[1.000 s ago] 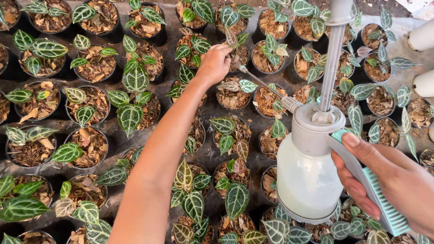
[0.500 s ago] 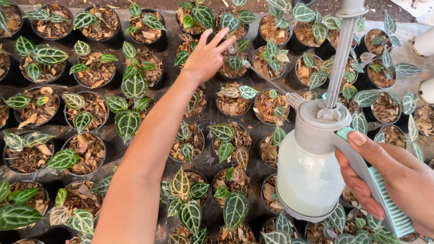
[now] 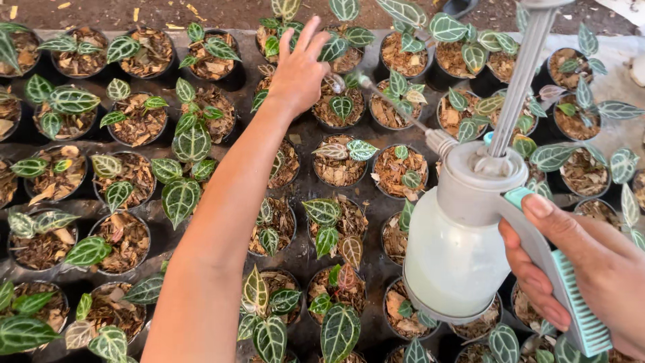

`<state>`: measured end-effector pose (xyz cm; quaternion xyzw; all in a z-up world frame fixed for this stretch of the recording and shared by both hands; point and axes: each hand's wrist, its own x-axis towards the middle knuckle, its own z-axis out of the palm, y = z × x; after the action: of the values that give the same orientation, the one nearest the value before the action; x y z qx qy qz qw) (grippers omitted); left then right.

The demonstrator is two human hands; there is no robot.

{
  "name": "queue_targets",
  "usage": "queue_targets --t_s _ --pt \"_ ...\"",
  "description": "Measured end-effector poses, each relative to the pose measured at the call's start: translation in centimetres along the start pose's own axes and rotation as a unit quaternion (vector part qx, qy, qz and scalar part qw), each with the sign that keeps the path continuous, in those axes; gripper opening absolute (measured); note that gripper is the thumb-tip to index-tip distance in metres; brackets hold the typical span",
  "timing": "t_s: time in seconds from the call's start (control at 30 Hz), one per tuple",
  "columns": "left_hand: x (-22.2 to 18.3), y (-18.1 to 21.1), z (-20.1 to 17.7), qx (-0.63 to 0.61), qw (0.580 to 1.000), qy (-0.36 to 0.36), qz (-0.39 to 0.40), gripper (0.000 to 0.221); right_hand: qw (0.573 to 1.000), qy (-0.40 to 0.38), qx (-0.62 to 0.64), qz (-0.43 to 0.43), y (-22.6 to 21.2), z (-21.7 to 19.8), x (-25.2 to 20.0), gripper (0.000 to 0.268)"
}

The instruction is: The person uses a handheld pump sprayer to mist a large collection of potted plants arranged on a wooden shelf. They systematically move along the rows, spraying each plant's leaves and soil surface.

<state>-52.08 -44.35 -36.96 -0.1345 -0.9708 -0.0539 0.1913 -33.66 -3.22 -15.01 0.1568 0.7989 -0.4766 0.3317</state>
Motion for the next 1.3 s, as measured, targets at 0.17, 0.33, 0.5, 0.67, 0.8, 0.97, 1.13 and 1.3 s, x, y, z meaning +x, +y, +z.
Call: queue_targets --t_s 0.17,0.33,0.5,0.67,0.8,0.97,1.13,1.3 --pt "0.0 -0.9 -0.9 0.120 0.987 -0.106 0.032 0.015 0.999 -0.005 -0.030 -0.011 -2.2 0.2 1.3 0.057" --pt "1.7 -1.9 1.0 0.083 0.995 -0.017 0.048 0.024 0.998 -0.017 -0.059 -0.020 -4.5 0.6 2.5 0.056" --pt "3.9 -2.3 2.5 -0.001 0.999 -0.017 -0.035 0.056 0.996 -0.013 -0.080 -0.027 -6.2 1.7 4.0 0.055" --pt "4.9 -1.2 2.3 -0.071 0.994 -0.008 -0.079 0.048 0.995 -0.014 -0.093 -0.035 -6.9 2.5 5.1 0.055" --pt "4.8 -0.7 1.7 -0.089 0.993 0.010 -0.080 0.048 0.996 -0.030 -0.056 -0.056 -7.2 2.8 6.3 0.054" --pt "4.6 -0.4 0.5 -0.108 0.989 0.005 -0.100 0.041 0.997 -0.040 -0.037 -0.058 -7.0 2.4 7.3 0.054" --pt "5.4 -0.4 -0.6 -0.119 0.980 0.035 -0.158 0.016 0.997 -0.041 -0.035 -0.057 -6.5 0.8 7.5 0.053" --pt "9.6 -0.5 2.1 -0.009 0.974 0.153 -0.168 0.029 0.998 -0.023 -0.024 -0.055 -5.1 -0.9 7.7 0.054"
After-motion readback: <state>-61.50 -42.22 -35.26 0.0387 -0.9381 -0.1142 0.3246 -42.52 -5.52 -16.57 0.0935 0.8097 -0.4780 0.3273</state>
